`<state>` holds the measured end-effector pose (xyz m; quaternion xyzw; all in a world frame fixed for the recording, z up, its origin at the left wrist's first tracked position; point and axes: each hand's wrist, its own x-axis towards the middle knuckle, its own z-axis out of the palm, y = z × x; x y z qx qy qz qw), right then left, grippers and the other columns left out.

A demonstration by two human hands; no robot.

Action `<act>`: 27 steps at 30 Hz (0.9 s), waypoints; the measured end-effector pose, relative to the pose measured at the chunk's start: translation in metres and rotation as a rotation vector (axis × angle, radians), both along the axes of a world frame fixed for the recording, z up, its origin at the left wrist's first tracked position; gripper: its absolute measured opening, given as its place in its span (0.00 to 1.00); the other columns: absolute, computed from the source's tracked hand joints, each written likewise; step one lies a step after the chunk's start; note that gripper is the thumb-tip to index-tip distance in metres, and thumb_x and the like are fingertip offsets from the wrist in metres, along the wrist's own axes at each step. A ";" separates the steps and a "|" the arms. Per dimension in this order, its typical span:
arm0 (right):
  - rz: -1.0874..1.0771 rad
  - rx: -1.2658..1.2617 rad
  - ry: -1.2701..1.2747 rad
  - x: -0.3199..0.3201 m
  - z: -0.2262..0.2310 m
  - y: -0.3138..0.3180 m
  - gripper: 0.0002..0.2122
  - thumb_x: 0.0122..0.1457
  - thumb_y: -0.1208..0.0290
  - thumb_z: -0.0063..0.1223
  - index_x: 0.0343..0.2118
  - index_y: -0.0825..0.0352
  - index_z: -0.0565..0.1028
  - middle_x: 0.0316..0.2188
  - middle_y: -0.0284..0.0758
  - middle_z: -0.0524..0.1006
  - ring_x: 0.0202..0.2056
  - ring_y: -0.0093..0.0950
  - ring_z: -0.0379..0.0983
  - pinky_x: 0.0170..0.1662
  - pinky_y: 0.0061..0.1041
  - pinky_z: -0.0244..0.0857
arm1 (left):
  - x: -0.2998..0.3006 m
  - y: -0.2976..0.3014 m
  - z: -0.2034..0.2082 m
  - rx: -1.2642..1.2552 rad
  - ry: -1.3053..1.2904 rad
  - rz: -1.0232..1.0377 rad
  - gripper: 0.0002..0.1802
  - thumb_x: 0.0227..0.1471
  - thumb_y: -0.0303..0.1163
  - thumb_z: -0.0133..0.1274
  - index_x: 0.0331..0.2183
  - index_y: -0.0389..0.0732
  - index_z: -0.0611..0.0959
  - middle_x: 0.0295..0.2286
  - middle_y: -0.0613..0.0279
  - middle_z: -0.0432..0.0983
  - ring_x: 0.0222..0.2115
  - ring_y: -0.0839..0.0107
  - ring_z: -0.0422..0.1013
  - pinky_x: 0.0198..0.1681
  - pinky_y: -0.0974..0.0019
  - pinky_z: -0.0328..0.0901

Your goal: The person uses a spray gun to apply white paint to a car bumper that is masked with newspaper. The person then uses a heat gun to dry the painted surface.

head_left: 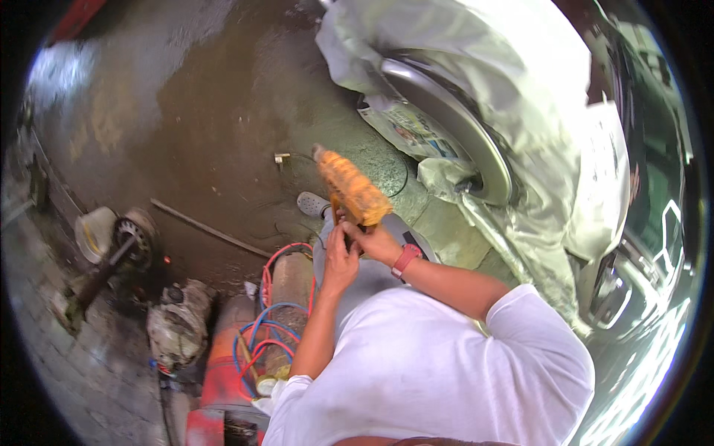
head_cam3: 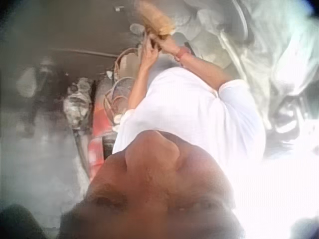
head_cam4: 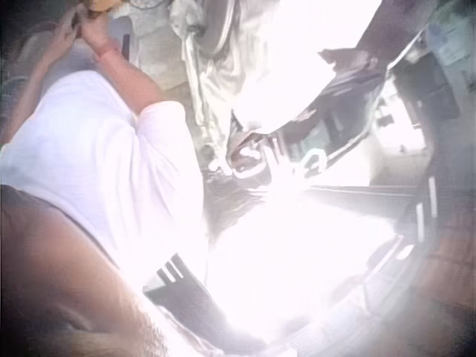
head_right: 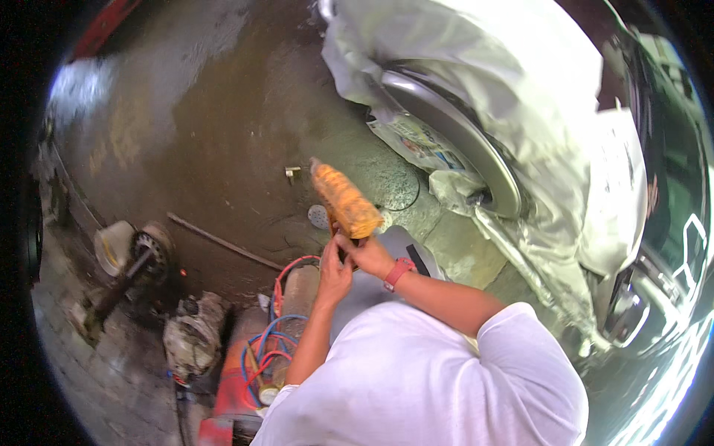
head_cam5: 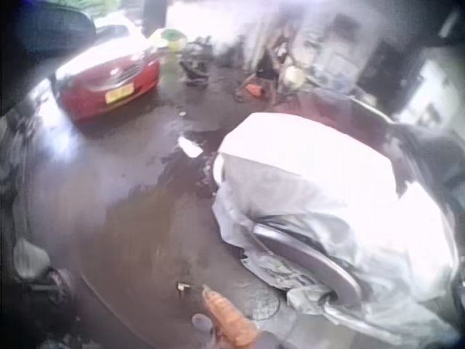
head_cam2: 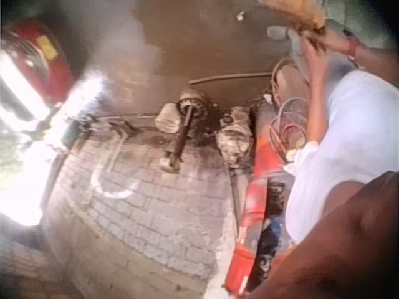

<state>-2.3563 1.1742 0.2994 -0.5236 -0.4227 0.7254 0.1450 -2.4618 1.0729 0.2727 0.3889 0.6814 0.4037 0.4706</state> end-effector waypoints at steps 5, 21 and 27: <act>-0.068 0.064 0.058 0.066 0.088 0.016 0.15 0.72 0.59 0.55 0.53 0.65 0.77 0.35 0.28 0.80 0.32 0.18 0.72 0.36 0.23 0.70 | 0.002 0.031 0.109 0.076 0.330 -0.234 0.45 0.51 0.41 0.69 0.65 0.38 0.68 0.59 0.46 0.65 0.63 0.40 0.58 0.66 0.40 0.55; -0.571 0.126 0.317 0.074 0.168 0.109 0.18 0.70 0.58 0.58 0.50 0.66 0.68 0.27 0.26 0.72 0.23 0.16 0.69 0.26 0.21 0.70 | 0.005 0.102 0.028 -0.343 0.188 -0.937 0.24 0.57 0.51 0.65 0.43 0.40 0.89 0.39 0.55 0.87 0.44 0.57 0.82 0.48 0.54 0.73; -0.893 0.079 0.248 0.114 0.184 0.086 0.16 0.67 0.61 0.63 0.47 0.67 0.71 0.26 0.27 0.74 0.22 0.18 0.72 0.24 0.23 0.70 | -0.151 0.095 -0.039 -0.386 0.738 -0.947 0.21 0.57 0.55 0.61 0.38 0.47 0.90 0.37 0.50 0.85 0.43 0.48 0.80 0.48 0.49 0.73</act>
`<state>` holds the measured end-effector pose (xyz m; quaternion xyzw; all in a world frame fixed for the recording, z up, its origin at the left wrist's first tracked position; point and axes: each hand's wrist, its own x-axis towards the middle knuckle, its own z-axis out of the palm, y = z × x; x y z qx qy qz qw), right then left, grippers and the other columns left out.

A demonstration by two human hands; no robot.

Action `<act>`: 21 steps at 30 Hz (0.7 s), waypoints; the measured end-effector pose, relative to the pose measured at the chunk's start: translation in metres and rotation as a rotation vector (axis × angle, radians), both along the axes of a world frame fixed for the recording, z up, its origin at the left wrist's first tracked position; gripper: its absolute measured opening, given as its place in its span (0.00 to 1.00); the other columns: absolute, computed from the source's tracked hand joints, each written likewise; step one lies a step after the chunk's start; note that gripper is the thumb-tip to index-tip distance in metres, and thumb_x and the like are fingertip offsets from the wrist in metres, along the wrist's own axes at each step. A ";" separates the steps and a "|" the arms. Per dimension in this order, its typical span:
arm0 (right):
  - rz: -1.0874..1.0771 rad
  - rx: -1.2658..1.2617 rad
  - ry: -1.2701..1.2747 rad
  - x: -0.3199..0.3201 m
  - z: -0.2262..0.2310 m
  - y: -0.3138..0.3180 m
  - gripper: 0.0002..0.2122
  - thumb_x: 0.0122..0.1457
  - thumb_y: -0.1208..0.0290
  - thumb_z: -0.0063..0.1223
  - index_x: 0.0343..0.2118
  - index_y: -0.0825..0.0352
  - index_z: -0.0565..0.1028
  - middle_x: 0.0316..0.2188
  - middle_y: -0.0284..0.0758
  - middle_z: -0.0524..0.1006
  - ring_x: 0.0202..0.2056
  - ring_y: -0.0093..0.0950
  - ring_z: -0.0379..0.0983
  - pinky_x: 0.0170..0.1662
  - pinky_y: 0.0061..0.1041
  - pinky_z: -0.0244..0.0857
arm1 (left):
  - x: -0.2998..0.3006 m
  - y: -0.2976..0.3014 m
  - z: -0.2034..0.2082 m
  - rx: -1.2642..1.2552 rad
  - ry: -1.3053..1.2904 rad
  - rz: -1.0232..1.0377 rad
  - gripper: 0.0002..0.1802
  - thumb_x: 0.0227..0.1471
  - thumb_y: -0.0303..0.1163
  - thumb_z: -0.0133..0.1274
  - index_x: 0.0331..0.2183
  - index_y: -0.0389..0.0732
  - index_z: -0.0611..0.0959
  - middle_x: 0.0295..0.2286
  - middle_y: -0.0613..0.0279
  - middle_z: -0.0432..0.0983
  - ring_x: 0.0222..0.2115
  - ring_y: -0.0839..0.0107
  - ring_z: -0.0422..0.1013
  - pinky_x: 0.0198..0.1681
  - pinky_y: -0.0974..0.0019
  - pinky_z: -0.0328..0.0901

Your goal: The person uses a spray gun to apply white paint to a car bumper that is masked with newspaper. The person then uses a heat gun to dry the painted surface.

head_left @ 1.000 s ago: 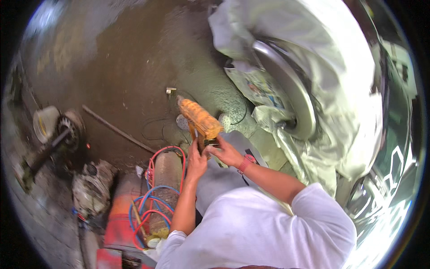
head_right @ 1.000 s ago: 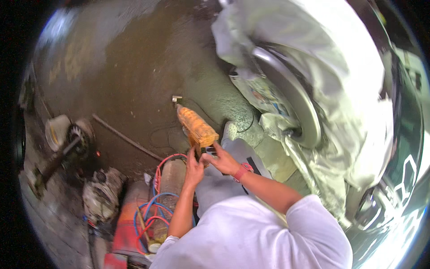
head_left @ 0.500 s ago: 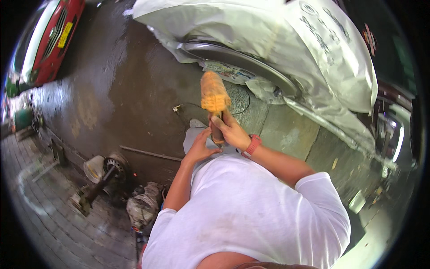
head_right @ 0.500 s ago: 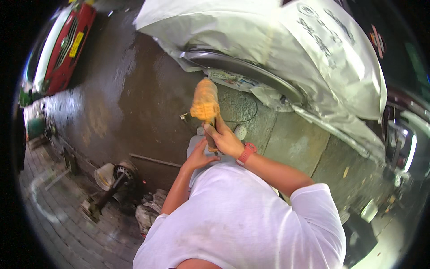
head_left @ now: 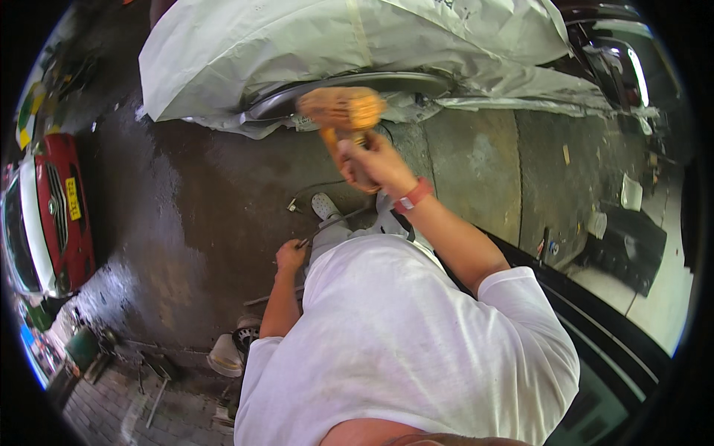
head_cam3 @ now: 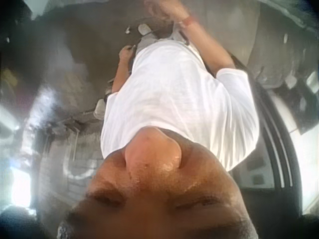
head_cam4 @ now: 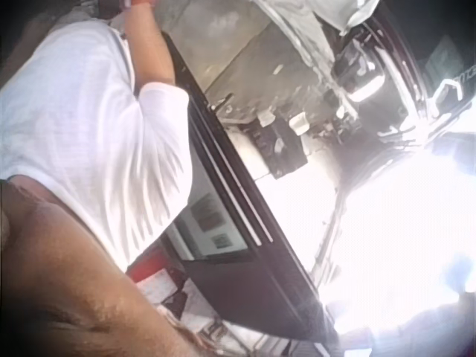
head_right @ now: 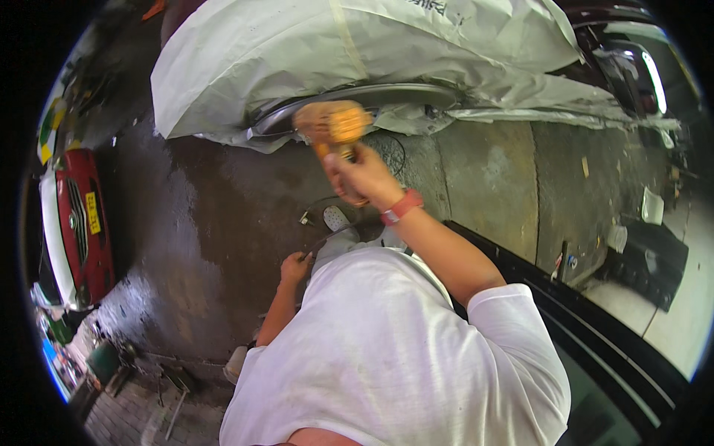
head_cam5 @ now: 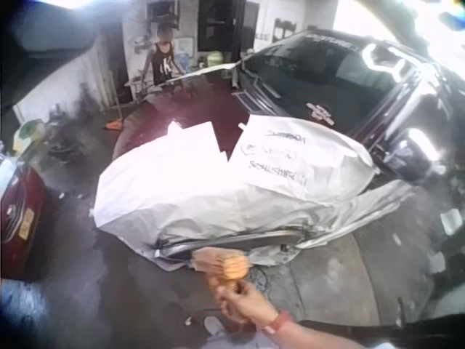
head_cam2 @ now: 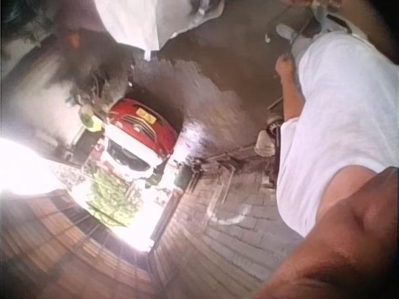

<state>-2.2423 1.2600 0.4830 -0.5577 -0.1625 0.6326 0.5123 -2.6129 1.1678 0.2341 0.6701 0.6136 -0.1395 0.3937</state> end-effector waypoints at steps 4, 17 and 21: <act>-0.337 -0.124 -0.255 0.064 -0.010 -0.047 0.13 0.67 0.62 0.62 0.42 0.66 0.73 0.25 0.29 0.76 0.20 0.21 0.73 0.21 0.26 0.69 | -0.079 -0.002 -0.016 -0.009 0.094 -0.204 0.23 0.58 0.55 0.60 0.44 0.47 0.88 0.43 0.49 0.84 0.47 0.48 0.79 0.51 0.47 0.71; -0.585 -0.131 -0.461 0.097 -0.062 -0.060 0.11 0.67 0.67 0.60 0.38 0.66 0.69 0.23 0.33 0.74 0.18 0.26 0.72 0.20 0.29 0.66 | -0.139 0.032 -0.018 -0.167 -0.329 0.209 0.26 0.69 0.52 0.49 0.34 0.37 0.79 0.27 0.56 0.75 0.30 0.66 0.71 0.39 0.59 0.68; -0.255 -0.074 -0.646 0.012 -0.065 -0.032 0.10 0.68 0.65 0.59 0.43 0.67 0.74 0.24 0.33 0.76 0.17 0.25 0.71 0.21 0.28 0.65 | -0.144 0.032 -0.015 -0.131 -0.270 0.442 0.27 0.69 0.53 0.49 0.32 0.36 0.79 0.24 0.58 0.75 0.29 0.67 0.72 0.38 0.59 0.68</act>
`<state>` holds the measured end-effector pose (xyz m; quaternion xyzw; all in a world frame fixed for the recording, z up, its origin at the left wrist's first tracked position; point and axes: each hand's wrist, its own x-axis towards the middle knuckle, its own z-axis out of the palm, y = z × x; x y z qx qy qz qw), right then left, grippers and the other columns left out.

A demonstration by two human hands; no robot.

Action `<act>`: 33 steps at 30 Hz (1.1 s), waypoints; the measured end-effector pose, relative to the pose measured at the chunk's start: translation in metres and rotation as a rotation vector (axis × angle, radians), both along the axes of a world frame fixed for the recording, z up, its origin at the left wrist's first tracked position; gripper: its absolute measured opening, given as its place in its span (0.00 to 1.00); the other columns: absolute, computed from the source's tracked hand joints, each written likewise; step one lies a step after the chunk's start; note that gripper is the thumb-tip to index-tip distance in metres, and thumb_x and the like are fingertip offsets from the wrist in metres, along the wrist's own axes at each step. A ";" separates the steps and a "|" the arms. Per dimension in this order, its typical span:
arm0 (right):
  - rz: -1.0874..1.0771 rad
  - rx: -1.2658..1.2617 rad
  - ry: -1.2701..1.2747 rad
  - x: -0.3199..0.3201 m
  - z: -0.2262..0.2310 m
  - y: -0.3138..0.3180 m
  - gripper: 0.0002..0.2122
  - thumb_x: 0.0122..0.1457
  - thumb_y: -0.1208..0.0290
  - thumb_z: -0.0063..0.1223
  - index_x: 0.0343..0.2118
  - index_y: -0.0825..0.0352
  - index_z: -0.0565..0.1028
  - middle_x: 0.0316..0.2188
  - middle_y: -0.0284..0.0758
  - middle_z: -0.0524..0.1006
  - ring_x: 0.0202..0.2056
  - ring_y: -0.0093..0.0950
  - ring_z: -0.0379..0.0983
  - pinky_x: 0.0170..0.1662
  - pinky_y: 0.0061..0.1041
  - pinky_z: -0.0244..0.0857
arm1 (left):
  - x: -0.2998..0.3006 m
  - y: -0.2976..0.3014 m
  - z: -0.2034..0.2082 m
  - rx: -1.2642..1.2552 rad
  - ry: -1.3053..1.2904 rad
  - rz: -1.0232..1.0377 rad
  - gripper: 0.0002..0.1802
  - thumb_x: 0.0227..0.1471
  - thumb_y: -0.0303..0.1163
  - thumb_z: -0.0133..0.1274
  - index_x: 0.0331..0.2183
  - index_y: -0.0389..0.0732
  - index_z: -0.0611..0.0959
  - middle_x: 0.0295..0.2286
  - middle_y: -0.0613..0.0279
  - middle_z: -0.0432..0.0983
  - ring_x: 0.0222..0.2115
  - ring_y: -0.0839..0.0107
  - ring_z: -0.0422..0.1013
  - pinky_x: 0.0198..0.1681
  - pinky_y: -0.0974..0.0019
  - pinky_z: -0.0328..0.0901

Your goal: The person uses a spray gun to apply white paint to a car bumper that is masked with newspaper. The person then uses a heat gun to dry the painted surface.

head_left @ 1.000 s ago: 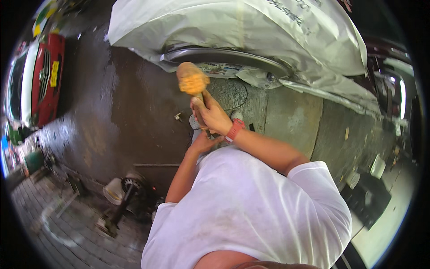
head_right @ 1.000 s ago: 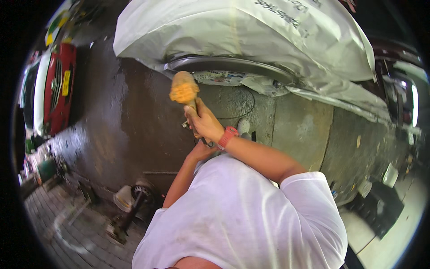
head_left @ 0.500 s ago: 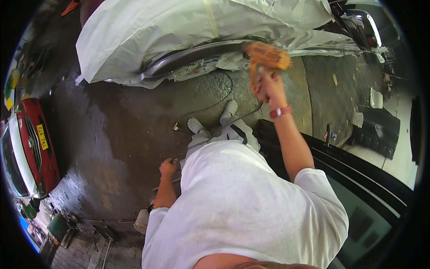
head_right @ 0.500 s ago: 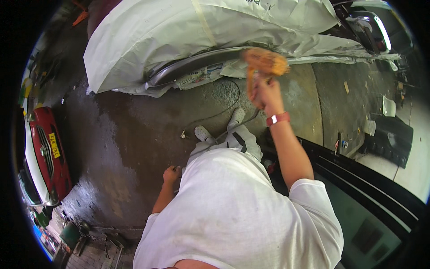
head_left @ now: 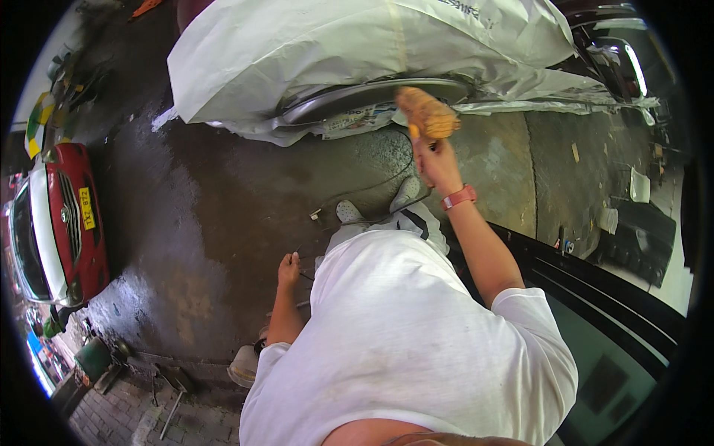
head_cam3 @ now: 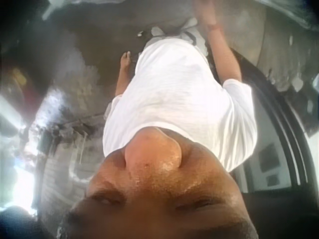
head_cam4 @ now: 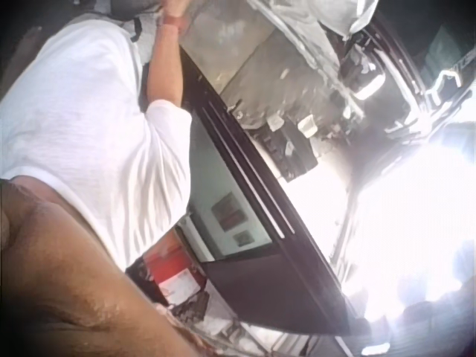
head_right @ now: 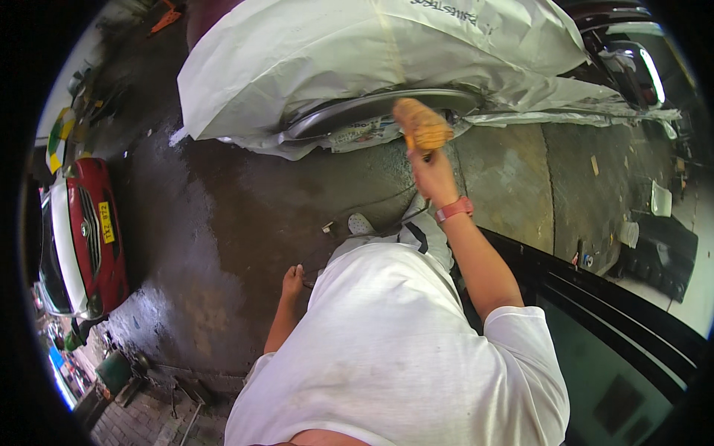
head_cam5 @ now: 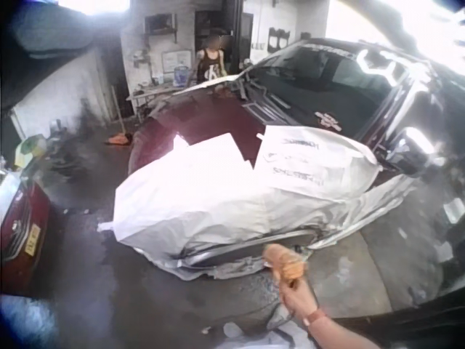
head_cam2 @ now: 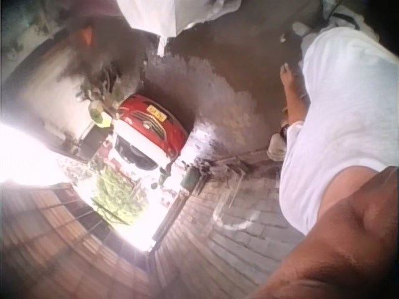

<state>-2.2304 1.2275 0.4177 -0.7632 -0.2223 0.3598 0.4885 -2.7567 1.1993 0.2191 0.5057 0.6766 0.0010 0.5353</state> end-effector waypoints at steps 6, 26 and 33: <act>0.376 0.121 -0.365 -0.100 -0.025 0.057 0.22 0.63 0.59 0.61 0.54 0.69 0.73 0.36 0.50 0.83 0.36 0.51 0.81 0.39 0.47 0.73 | -0.040 -0.028 -0.021 0.139 0.133 0.179 0.27 0.68 0.51 0.50 0.32 0.34 0.81 0.27 0.53 0.78 0.31 0.62 0.74 0.39 0.56 0.68; 0.297 0.013 -0.192 -0.099 0.015 0.066 0.25 0.65 0.54 0.57 0.54 0.72 0.73 0.42 0.56 0.82 0.47 0.56 0.79 0.50 0.48 0.71 | -0.045 -0.055 -0.009 0.188 0.220 0.107 0.26 0.66 0.49 0.53 0.33 0.32 0.83 0.28 0.50 0.80 0.31 0.60 0.75 0.40 0.55 0.70; -0.043 0.061 -0.080 -0.003 0.015 -0.026 0.18 0.67 0.59 0.59 0.48 0.71 0.74 0.34 0.45 0.82 0.31 0.35 0.80 0.35 0.34 0.72 | 0.007 0.004 -0.009 -0.024 -0.001 0.201 0.23 0.68 0.46 0.53 0.31 0.36 0.82 0.26 0.61 0.77 0.26 0.72 0.72 0.34 0.62 0.68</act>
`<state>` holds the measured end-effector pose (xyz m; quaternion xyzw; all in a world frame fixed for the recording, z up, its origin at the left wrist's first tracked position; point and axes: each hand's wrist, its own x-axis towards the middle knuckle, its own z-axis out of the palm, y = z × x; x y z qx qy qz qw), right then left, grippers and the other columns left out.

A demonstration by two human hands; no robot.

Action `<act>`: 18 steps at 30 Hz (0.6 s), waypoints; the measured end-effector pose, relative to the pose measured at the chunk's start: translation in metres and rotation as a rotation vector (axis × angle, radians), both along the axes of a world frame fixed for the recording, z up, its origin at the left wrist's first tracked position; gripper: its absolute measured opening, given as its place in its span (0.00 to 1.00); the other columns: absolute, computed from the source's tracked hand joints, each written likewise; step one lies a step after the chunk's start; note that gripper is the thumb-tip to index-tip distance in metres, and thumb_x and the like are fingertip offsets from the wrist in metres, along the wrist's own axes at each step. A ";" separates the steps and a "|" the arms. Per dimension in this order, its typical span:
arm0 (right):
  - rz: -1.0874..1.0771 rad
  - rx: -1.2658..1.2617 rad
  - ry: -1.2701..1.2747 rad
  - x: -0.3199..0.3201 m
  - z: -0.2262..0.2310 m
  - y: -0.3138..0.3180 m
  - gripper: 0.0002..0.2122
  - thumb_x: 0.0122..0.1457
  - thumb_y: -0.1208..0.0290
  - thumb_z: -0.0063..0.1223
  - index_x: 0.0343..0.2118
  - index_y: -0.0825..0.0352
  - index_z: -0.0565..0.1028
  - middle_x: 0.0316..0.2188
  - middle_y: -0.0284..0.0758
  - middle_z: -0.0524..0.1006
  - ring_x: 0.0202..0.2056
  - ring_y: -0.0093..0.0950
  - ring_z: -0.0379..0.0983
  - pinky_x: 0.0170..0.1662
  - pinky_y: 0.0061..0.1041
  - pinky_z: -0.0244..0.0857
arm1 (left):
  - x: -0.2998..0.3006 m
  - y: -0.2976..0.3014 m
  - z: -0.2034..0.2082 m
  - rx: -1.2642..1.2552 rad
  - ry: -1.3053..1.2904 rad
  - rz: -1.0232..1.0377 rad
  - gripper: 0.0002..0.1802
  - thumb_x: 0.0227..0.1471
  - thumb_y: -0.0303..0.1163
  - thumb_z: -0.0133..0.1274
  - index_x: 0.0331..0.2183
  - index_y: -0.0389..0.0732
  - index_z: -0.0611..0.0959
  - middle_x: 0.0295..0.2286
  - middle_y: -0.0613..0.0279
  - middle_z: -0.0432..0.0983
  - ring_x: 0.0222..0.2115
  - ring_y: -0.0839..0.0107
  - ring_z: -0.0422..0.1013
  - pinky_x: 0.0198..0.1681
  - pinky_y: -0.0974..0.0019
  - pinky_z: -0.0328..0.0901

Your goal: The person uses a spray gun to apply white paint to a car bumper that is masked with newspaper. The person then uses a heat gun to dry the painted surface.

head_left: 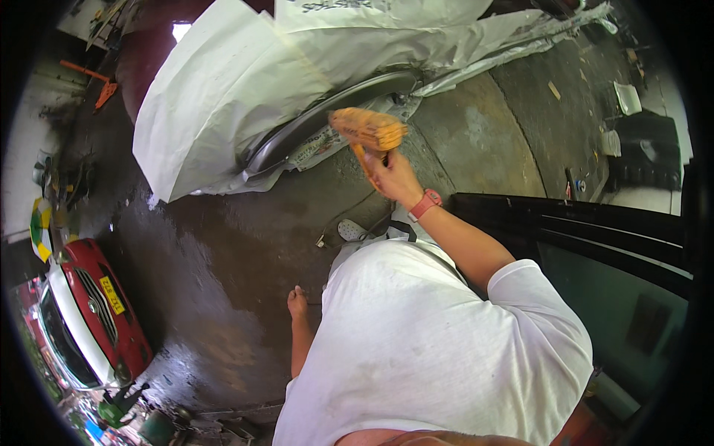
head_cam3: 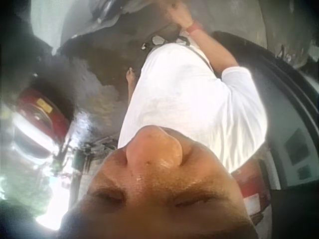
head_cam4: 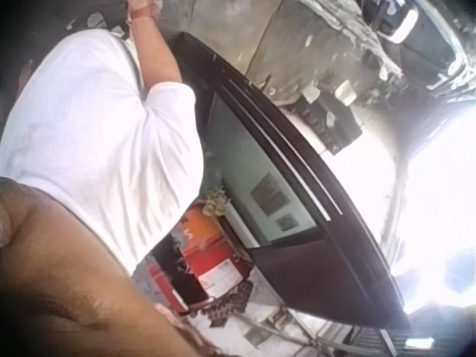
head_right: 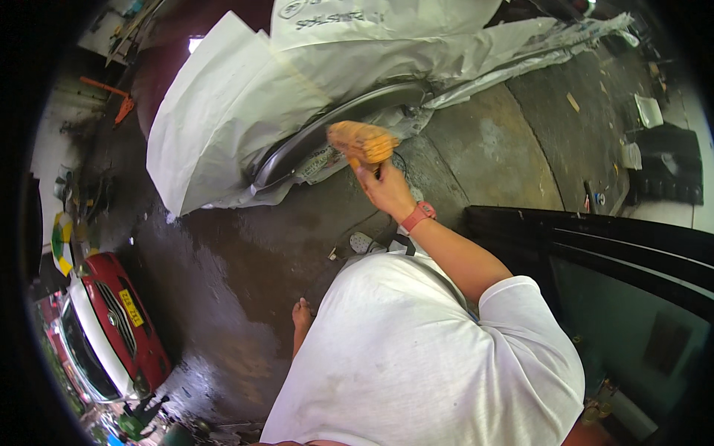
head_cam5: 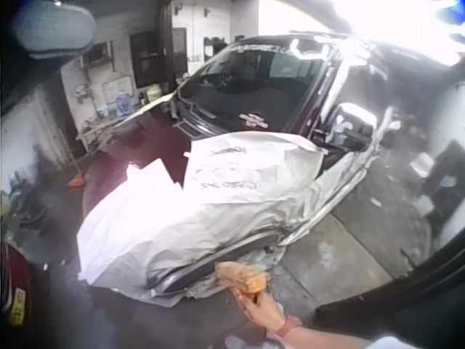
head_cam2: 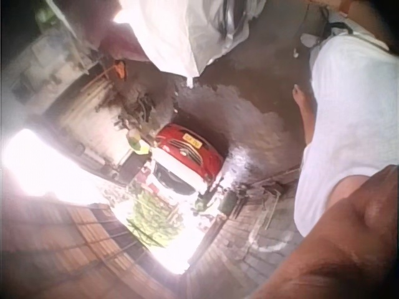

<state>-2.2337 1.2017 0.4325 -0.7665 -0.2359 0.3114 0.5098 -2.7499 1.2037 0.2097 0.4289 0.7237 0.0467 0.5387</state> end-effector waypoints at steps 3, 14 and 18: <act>-0.196 0.053 0.191 0.048 -0.009 -0.029 0.13 0.69 0.62 0.58 0.39 0.68 0.73 0.27 0.33 0.78 0.22 0.19 0.72 0.26 0.25 0.67 | 0.029 0.018 0.007 -0.011 0.056 -0.074 0.21 0.69 0.45 0.53 0.31 0.37 0.82 0.26 0.63 0.77 0.25 0.74 0.71 0.34 0.63 0.68; -0.593 0.273 0.551 0.253 -0.106 -0.092 0.15 0.70 0.59 0.59 0.39 0.67 0.70 0.25 0.34 0.77 0.20 0.24 0.72 0.24 0.27 0.69 | 0.141 0.006 0.073 -0.041 0.173 -0.392 0.22 0.69 0.46 0.53 0.32 0.37 0.83 0.26 0.64 0.77 0.27 0.73 0.72 0.35 0.63 0.68; -0.680 0.231 0.620 0.307 -0.160 -0.105 0.15 0.70 0.58 0.59 0.38 0.66 0.70 0.25 0.33 0.77 0.21 0.25 0.73 0.26 0.28 0.70 | 0.210 -0.011 0.113 -0.037 0.252 -0.488 0.22 0.70 0.46 0.53 0.33 0.36 0.83 0.27 0.63 0.78 0.29 0.72 0.73 0.37 0.62 0.69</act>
